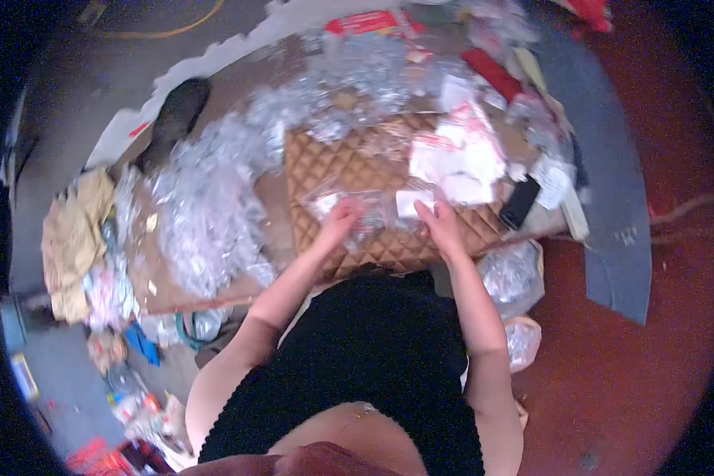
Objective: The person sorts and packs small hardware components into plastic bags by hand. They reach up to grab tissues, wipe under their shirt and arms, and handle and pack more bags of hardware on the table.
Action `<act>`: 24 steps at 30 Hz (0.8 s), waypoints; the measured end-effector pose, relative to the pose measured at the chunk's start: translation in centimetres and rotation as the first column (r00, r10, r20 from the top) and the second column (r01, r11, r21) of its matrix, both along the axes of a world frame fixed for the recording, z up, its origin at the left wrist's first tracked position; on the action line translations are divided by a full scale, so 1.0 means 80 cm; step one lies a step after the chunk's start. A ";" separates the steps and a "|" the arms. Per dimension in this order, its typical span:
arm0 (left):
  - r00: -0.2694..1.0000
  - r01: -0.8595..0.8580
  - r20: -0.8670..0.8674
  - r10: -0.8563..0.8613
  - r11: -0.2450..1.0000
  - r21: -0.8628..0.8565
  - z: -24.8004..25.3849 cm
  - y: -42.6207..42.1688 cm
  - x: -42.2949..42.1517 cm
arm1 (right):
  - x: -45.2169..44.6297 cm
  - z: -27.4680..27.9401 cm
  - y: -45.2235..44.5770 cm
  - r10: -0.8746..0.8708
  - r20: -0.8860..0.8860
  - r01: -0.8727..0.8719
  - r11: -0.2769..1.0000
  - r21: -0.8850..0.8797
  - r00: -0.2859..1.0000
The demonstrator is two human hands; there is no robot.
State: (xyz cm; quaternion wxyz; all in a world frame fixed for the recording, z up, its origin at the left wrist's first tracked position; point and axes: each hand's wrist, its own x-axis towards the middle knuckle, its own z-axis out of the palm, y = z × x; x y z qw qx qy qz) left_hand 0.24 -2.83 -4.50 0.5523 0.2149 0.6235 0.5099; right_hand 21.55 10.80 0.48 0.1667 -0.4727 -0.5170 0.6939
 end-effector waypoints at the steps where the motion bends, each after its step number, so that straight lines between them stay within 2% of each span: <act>1: 0.996 -0.003 0.086 -0.002 0.999 0.052 0.003 -0.002 0.009 | -0.020 0.007 -0.015 0.072 0.079 -0.070 0.997 -0.020 0.994; 2: 0.985 -0.006 0.170 -0.013 0.994 0.108 0.006 -0.001 0.016 | -0.032 -0.021 -0.028 0.150 0.007 -0.149 0.976 0.159 0.989; 3: 0.960 -0.046 0.278 0.013 0.993 0.111 0.019 0.000 0.024 | -0.043 -0.032 -0.037 0.189 -0.003 -0.186 0.971 0.152 0.982; 4: 0.923 -0.087 0.382 0.041 0.991 0.106 0.033 0.002 0.032 | -0.052 -0.039 -0.043 0.121 -0.037 -0.106 0.954 0.280 0.992; 5: 0.933 -0.098 0.359 0.032 0.981 0.167 0.018 0.000 0.033 | -0.060 -0.043 -0.046 0.051 -0.082 -0.014 0.916 0.400 0.995; 6: 0.969 -0.083 0.246 0.033 0.977 0.198 0.006 -0.003 0.032 | -0.065 -0.041 -0.049 0.029 -0.134 0.002 0.973 0.229 0.991; 7: 0.991 -0.060 0.131 0.031 0.973 0.225 0.006 -0.007 0.028 | -0.065 -0.027 -0.050 0.048 -0.135 -0.017 0.974 0.225 0.990; 8: 0.990 -0.075 0.132 0.046 0.972 0.221 0.006 -0.016 0.016 | -0.060 -0.009 -0.048 0.160 -0.147 -0.158 0.987 0.023 0.976; 9: 0.921 0.085 -0.385 0.054 0.938 0.336 0.024 -0.029 -0.003 | -0.056 0.000 -0.049 0.263 -0.177 -0.294 0.939 -0.179 0.948; 10: 0.600 0.281 -0.792 0.114 0.897 0.342 0.043 -0.045 -0.023 | -0.054 -0.002 -0.049 0.243 -0.236 -0.297 0.926 -0.231 0.941; 11: 0.710 0.206 -0.703 0.034 0.945 0.254 0.058 -0.063 -0.044 | -0.050 -0.003 -0.047 0.252 -0.235 -0.306 0.923 -0.234 0.939; 12: 0.924 0.038 -0.377 -0.067 0.996 -0.082 0.087 -0.085 -0.065 | -0.044 -0.003 -0.044 0.157 -0.251 -0.226 0.933 -0.280 0.955; 13: 0.728 -0.057 -0.684 0.045 0.998 0.005 0.069 -0.112 -0.093 | -0.037 -0.003 -0.040 0.059 -0.260 -0.146 0.934 -0.327 0.964; 14: 0.319 -0.035 -0.946 0.051 0.998 0.042 0.061 -0.143 -0.124 | -0.030 -0.004 -0.034 0.063 -0.259 -0.150 0.932 -0.331 0.964; 15: 0.214 -0.093 -0.974 -0.077 0.991 -0.099 0.054 -0.171 -0.152 | -0.021 -0.005 -0.028 -0.055 -0.289 -0.060 0.926 -0.373 0.956; 16: 0.118 -0.079 -0.975 -0.191 0.976 -0.201 0.069 -0.192 -0.176 | -0.013 -0.007 -0.023 -0.175 -0.311 0.031 0.908 -0.418 0.934; 17: -0.011 -0.095 -0.961 -0.275 0.957 -0.273 0.064 -0.207 -0.193 | -0.005 -0.011 -0.020 -0.178 -0.306 0.035 0.906 -0.422 0.935; 18: -0.118 -0.062 -0.963 -0.243 0.970 -0.237 0.071 -0.211 -0.202 | 0.002 -0.016 -0.017 -0.198 -0.340 0.023 0.890 -0.455 0.920; 19: -0.114 -0.058 -0.962 -0.248 0.968 -0.243 0.061 -0.217 -0.214 | 0.007 -0.019 -0.019 -0.219 -0.371 0.011 0.873 -0.487 0.902; 21: -0.233 0.036 -0.889 -0.394 0.910 -0.413 0.046 -0.224 -0.234 | 0.012 -0.025 -0.023 -0.223 -0.367 0.019 0.875 -0.484 0.903; 22: -0.182 0.031 -0.823 -0.538 0.833 -0.552 0.046 -0.221 -0.241 | 0.014 -0.027 -0.024 -0.249 -0.347 0.050 0.868 -0.493 0.904; 23: -0.188 0.048 -0.827 -0.530 0.836 -0.546 0.049 -0.221 -0.245 | 0.019 -0.028 -0.022 -0.283 -0.326 0.090 0.862 -0.498 0.902; 24: -0.212 0.016 -0.878 -0.430 0.896 -0.443 0.055 -0.222 -0.242 | 0.027 -0.026 -0.020 -0.302 -0.322 0.116 0.864 -0.490 0.897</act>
